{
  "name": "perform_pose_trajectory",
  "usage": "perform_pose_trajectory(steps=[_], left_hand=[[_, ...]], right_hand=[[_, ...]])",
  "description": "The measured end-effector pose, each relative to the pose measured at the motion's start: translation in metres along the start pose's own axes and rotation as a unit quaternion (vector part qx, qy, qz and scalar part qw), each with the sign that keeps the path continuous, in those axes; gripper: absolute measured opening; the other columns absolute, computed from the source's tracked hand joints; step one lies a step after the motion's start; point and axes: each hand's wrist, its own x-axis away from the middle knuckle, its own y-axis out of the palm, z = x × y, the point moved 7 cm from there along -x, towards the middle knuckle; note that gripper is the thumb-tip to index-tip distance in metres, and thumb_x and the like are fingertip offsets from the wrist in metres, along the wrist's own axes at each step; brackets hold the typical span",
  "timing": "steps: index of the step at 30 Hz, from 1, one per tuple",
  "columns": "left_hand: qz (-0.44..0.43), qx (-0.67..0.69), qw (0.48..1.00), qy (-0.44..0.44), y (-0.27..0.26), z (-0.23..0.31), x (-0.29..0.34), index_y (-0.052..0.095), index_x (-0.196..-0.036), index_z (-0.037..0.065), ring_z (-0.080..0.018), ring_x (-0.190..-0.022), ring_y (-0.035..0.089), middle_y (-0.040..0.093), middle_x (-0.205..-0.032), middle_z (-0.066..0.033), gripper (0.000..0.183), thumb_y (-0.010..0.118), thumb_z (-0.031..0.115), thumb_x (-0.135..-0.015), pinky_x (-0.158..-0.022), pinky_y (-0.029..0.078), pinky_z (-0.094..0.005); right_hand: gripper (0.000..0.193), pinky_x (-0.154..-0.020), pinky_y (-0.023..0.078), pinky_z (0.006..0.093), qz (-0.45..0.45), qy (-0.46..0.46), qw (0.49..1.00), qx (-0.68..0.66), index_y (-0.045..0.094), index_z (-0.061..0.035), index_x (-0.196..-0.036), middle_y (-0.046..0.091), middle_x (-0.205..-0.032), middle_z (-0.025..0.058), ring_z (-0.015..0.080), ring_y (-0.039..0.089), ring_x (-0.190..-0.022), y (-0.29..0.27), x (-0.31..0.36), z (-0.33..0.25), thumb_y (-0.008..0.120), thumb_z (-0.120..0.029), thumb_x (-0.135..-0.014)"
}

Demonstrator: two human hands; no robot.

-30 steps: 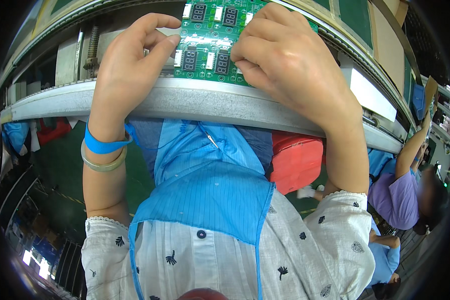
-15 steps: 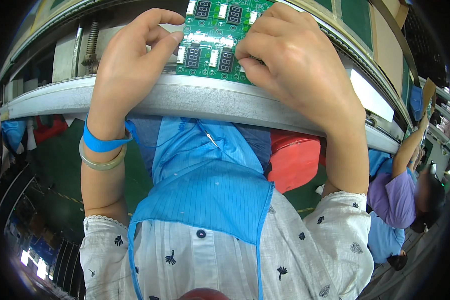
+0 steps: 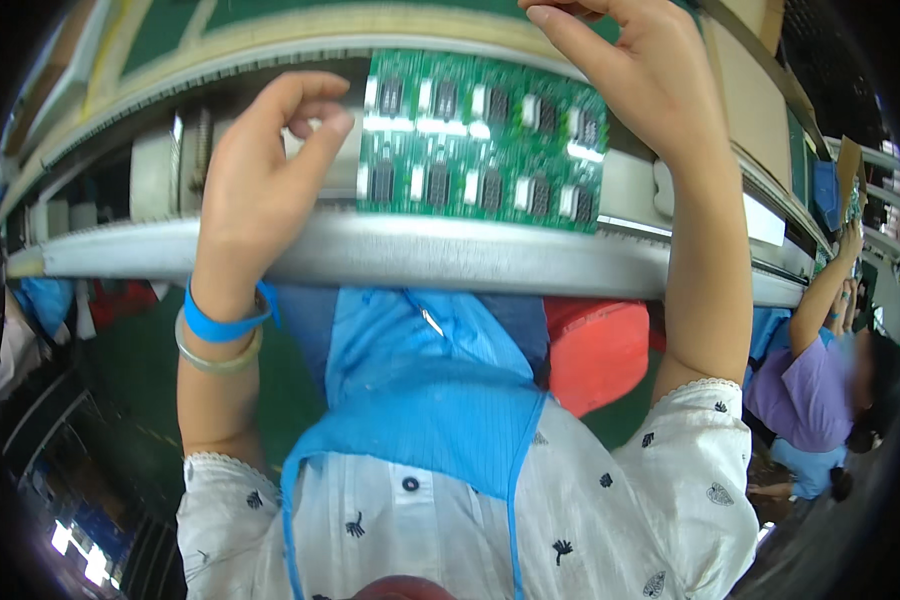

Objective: The person places small green electronic components onto a green circuit board, pressing each into place by hand. They repeatedly pick components from a nearby blue tray and insert them into designated slots on the board, working methodically across the surface.

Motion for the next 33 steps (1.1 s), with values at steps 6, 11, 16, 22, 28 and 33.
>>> perform_pose_trajectory(steps=[6,11,16,22,28,33], left_hand=[[0.051,-0.08,0.985,0.146,-0.014,0.059,-0.081,0.069,-0.11,0.003,-0.0253,-0.085,0.066,0.072,-0.097,-0.0124,0.025,0.068,0.015,-0.088,-0.079,0.052,-0.0357],[0.084,-0.275,0.927,0.24,0.036,0.082,-0.177,0.075,-0.095,0.008,-0.0359,-0.093,0.066,0.073,-0.094,-0.0156,0.016,0.066,0.016,-0.084,-0.08,0.051,-0.0431],[0.074,-0.416,0.892,0.163,0.076,0.07,-0.226,0.078,-0.091,0.01,-0.0293,-0.092,0.068,0.076,-0.093,-0.0093,0.016,0.064,0.012,-0.083,-0.077,0.048,-0.0446],[0.099,-0.428,0.876,0.201,0.079,0.064,-0.232,0.078,-0.085,0.011,-0.0298,-0.095,0.069,0.075,-0.09,-0.0118,0.018,0.06,0.015,-0.083,-0.093,0.043,-0.0555],[0.078,-0.438,0.877,0.18,0.077,0.063,-0.232,0.078,-0.086,0.01,-0.031,-0.096,0.069,0.075,-0.092,-0.0121,0.02,0.06,0.017,-0.083,-0.089,0.041,-0.057],[0.065,-0.414,0.895,0.152,0.082,0.062,-0.238,0.079,-0.09,0.012,-0.0318,-0.114,0.062,0.073,-0.107,-0.0147,0.019,0.067,0.026,-0.084,-0.094,0.039,-0.057]], right_hand=[[0.023,-0.084,0.051,0.0339,0.071,-0.009,0.996,0.044,0.075,-0.0066,-0.107,0.074,-0.102,0.0109,0.0263,0.067,-0.094,-0.018,-0.063,0.057,0.068,-0.023,-0.092],[0.022,-0.088,0.046,0.0456,0.014,-0.066,0.971,0.228,0.075,-0.0115,-0.107,0.073,-0.101,0.0066,0.0283,0.061,-0.104,0.005,-0.108,0.061,0.07,-0.018,-0.088],[0.024,-0.088,0.041,0.0534,-0.053,-0.052,0.939,0.337,0.076,-0.0155,-0.107,0.072,-0.098,0.006,0.0303,0.059,-0.107,0.039,-0.13,0.081,0.071,-0.016,-0.084],[0.008,-0.082,0.045,0.0481,0.035,-0.044,0.951,0.303,0.077,-0.01,-0.082,0.073,-0.083,0.0102,0.0271,0.066,-0.089,0.033,-0.127,0.061,0.069,-0.011,-0.081],[0.013,-0.081,0.039,0.0525,0.072,-0.012,0.962,0.264,0.076,-0.0116,-0.076,0.072,-0.082,0.0144,0.0337,0.064,-0.091,0.034,-0.127,0.065,0.066,-0.019,-0.077],[0.014,-0.073,0.049,0.0493,0.129,0.005,0.984,0.121,0.076,-0.0078,-0.081,0.072,-0.083,0.0203,0.0383,0.069,-0.081,0.005,-0.107,0.057,0.066,-0.017,-0.075]])
